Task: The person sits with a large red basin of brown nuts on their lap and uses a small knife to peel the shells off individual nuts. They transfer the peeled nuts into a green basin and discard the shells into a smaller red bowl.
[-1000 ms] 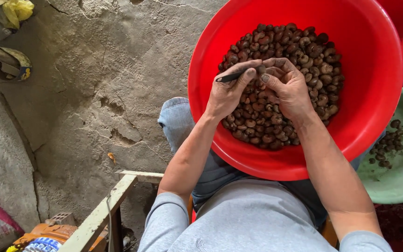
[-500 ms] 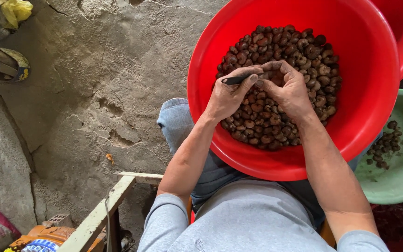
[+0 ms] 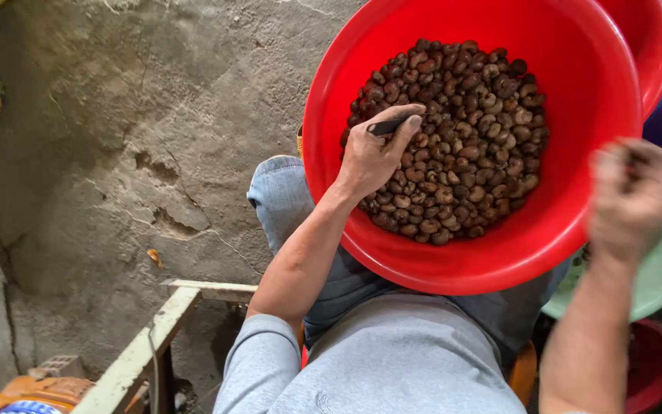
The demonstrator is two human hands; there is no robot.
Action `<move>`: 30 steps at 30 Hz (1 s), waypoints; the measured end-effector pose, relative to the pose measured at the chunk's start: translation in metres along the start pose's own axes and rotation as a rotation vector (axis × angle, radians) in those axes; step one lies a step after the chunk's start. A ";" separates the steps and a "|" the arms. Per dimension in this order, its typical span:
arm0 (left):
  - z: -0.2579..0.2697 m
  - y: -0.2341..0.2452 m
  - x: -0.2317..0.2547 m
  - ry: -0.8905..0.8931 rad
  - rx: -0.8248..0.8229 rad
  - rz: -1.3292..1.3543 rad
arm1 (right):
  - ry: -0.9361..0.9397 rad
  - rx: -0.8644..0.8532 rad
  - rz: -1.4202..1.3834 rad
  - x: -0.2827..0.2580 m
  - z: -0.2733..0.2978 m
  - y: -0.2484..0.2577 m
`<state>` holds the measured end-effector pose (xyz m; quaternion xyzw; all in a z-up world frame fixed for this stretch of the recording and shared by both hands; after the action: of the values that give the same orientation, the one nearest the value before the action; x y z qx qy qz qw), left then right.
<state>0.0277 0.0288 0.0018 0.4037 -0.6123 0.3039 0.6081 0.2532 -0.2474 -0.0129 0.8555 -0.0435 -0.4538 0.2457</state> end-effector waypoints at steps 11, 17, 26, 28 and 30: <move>0.002 0.001 -0.007 0.024 -0.030 -0.008 | -0.732 0.091 0.028 0.168 0.062 0.085; 0.002 -0.001 -0.008 0.026 -0.007 -0.050 | -1.012 0.341 -1.006 0.168 0.011 0.061; 0.004 0.006 -0.011 -0.011 0.027 -0.036 | -1.158 -0.200 -0.944 -0.041 0.022 -0.124; 0.006 0.006 -0.012 -0.065 0.032 0.015 | -1.117 -0.260 -0.811 -0.049 0.031 -0.145; 0.006 0.005 -0.010 -0.040 0.032 0.016 | -1.036 -0.371 -0.900 -0.041 0.035 -0.165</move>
<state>0.0202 0.0275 -0.0081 0.4144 -0.6225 0.3105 0.5868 0.1767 -0.1040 -0.0748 0.4088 0.2808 -0.8595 0.1236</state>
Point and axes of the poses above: each hand's wrist, its own z-axis away from the middle knuckle, its own y-axis out of the back of the hand, x = y × z, the point moved 4 cm from there along -z, towards the middle knuckle, and after that the axes turned 14 degrees about x, right-handed, at the moved point
